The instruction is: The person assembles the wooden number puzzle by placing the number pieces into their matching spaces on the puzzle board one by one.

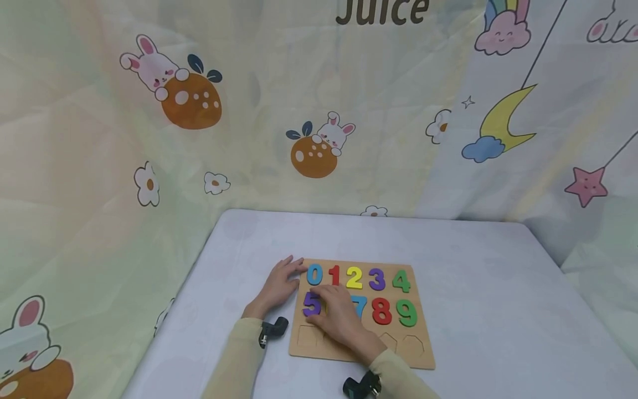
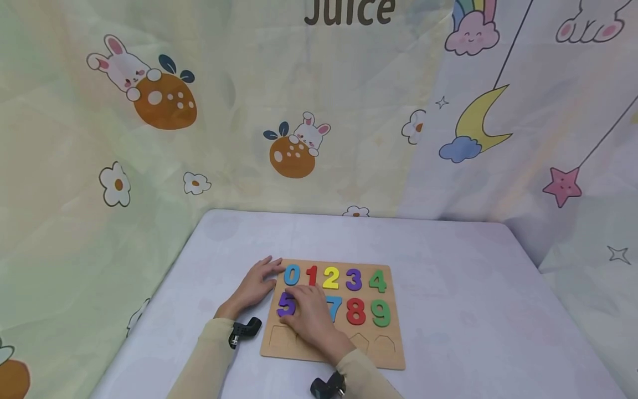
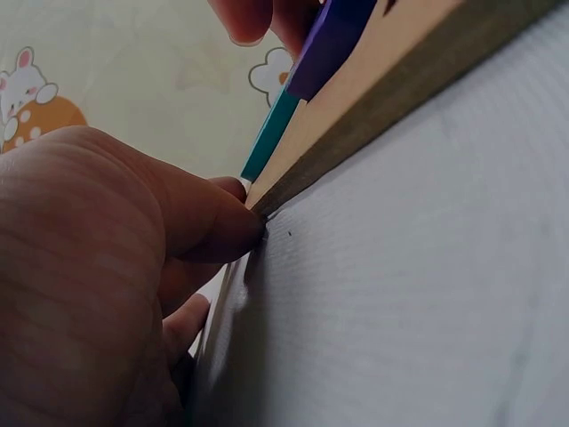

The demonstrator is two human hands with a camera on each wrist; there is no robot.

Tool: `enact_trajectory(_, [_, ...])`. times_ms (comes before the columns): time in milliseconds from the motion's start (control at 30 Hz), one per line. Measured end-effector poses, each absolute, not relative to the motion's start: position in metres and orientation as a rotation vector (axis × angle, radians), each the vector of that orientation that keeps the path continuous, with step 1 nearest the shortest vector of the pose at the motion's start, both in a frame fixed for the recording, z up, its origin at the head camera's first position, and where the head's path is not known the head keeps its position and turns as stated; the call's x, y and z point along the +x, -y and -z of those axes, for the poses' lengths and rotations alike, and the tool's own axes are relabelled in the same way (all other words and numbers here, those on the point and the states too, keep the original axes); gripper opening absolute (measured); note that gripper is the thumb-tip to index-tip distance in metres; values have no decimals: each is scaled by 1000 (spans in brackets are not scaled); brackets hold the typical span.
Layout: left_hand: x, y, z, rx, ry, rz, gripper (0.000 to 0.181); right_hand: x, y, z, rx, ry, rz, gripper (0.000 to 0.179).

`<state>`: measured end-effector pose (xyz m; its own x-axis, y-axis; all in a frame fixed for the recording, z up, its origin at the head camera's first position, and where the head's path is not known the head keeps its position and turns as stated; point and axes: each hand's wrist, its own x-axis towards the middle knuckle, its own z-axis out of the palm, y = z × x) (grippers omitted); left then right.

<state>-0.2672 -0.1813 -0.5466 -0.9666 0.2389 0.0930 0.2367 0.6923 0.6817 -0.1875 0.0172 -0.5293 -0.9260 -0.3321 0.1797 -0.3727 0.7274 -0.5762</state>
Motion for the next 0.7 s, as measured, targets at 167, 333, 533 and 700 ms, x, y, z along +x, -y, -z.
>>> enact_trajectory(167, [-267, 182, 547, 429, -2895, -1168, 38, -185, -17, 526, 599, 2860, -935, 58])
enact_trajectory(333, [-267, 181, 547, 415, -2884, -1172, 38, -184, -17, 526, 592, 2859, -940, 55])
enact_trajectory(533, [-267, 181, 547, 393, -2873, -1177, 39, -182, -19, 525, 584, 2859, -972, 52])
enact_trajectory(700, [-267, 181, 547, 400, -2880, -1164, 39, -183, -25, 526, 634, 2864, -1042, 52])
